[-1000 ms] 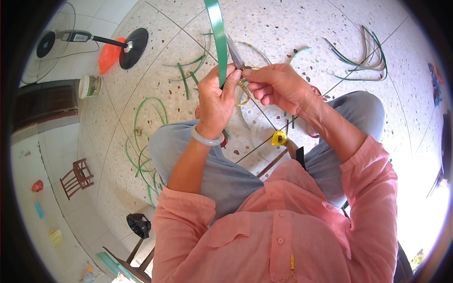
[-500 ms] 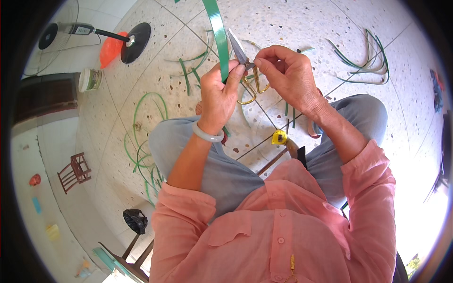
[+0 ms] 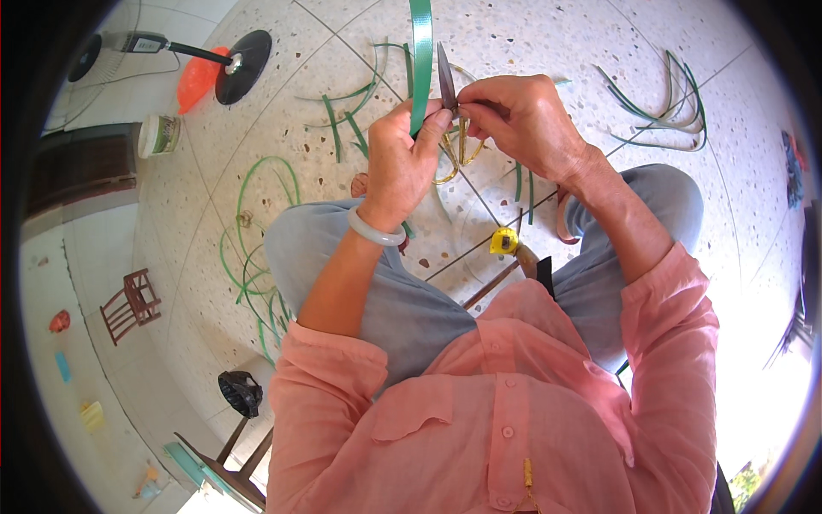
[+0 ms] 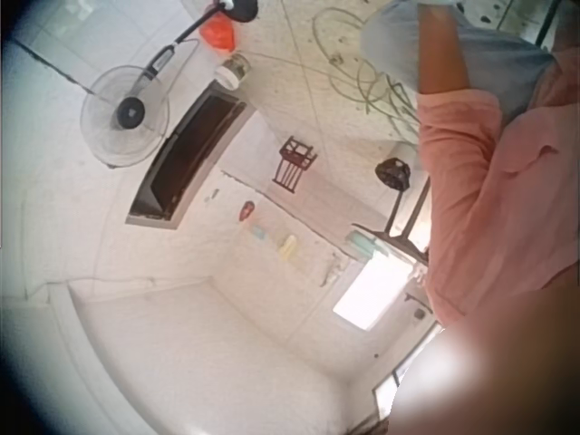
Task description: Cutting plastic or bamboo strips using scissors.
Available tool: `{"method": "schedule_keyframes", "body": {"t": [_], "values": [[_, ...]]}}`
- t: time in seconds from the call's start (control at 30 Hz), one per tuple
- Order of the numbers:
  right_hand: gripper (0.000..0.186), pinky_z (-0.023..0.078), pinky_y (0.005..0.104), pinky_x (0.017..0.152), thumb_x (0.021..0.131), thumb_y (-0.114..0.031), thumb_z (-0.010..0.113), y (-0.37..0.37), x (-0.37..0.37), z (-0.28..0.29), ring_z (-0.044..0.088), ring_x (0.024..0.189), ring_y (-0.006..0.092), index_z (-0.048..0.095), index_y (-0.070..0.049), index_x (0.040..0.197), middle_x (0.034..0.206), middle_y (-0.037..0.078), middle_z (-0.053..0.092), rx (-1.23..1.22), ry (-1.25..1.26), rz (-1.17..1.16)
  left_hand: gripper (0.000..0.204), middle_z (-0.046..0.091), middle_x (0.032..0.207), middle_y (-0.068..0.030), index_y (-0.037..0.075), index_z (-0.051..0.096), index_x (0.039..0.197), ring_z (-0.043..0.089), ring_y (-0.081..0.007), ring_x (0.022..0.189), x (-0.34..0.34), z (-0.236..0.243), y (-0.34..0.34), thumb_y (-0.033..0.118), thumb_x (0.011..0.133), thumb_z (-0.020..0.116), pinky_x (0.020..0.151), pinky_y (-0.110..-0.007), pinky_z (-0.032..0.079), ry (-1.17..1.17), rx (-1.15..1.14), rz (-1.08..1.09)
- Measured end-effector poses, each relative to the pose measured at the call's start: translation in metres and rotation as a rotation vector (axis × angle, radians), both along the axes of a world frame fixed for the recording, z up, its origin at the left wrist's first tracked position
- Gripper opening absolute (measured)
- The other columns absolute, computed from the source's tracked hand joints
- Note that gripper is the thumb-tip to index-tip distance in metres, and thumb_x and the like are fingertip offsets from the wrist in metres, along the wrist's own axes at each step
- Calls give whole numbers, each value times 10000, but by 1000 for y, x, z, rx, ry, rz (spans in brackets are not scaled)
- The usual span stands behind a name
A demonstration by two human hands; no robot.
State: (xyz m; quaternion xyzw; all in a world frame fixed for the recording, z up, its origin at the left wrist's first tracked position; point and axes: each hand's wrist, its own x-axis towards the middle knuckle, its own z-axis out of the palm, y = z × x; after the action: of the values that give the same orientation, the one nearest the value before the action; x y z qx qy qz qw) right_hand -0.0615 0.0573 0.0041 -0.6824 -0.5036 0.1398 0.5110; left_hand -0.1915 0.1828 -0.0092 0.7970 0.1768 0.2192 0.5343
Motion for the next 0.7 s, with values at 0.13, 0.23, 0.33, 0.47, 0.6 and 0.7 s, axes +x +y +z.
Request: {"method": "schedule_keyframes", "body": {"t": [0.13,0.23,0.33,0.47,0.6,0.7], "values": [[96,531,329,595,814,-46,639,3,4,-7,673,614,239,674,21,873,676,140,654,33,-115,-3,177,676,829,-73,-66,646,977,579,-96,750,0,1,1,102,931,613,693,-244,471,-5,21,-21],[125,537,309,551,830,-66,646,5,-1,-6,676,613,216,655,50,878,680,144,661,-27,-40,-41,177,674,822,-78,-64,642,978,581,-98,745,-1,-1,4,104,927,620,688,-247,474,21,94,16],[167,540,267,494,868,-119,660,8,-13,2,664,601,168,638,46,862,687,129,667,-187,635,-93,177,672,818,-74,-60,644,966,581,-98,740,-1,1,3,111,928,623,681,-248,475,21,73,62],[249,438,130,367,926,-260,636,12,-11,-20,532,497,30,559,-23,928,743,41,592,-101,1982,237,168,670,818,-63,-56,645,958,576,-90,740,1,0,5,108,928,622,676,-242,471,-52,57,89],[284,370,106,348,951,-301,594,8,-22,-36,486,474,1,543,-23,925,739,39,561,15,2270,637,128,641,760,-94,-55,626,930,557,-112,668,2,3,4,72,914,616,599,-258,451,-109,58,84],[254,377,147,359,942,-267,612,9,-17,-25,498,457,39,565,-19,916,722,57,590,-112,1796,245,142,651,782,-82,-57,628,930,563,-105,683,-1,5,7,83,916,622,618,-252,459,-112,10,80]]}}
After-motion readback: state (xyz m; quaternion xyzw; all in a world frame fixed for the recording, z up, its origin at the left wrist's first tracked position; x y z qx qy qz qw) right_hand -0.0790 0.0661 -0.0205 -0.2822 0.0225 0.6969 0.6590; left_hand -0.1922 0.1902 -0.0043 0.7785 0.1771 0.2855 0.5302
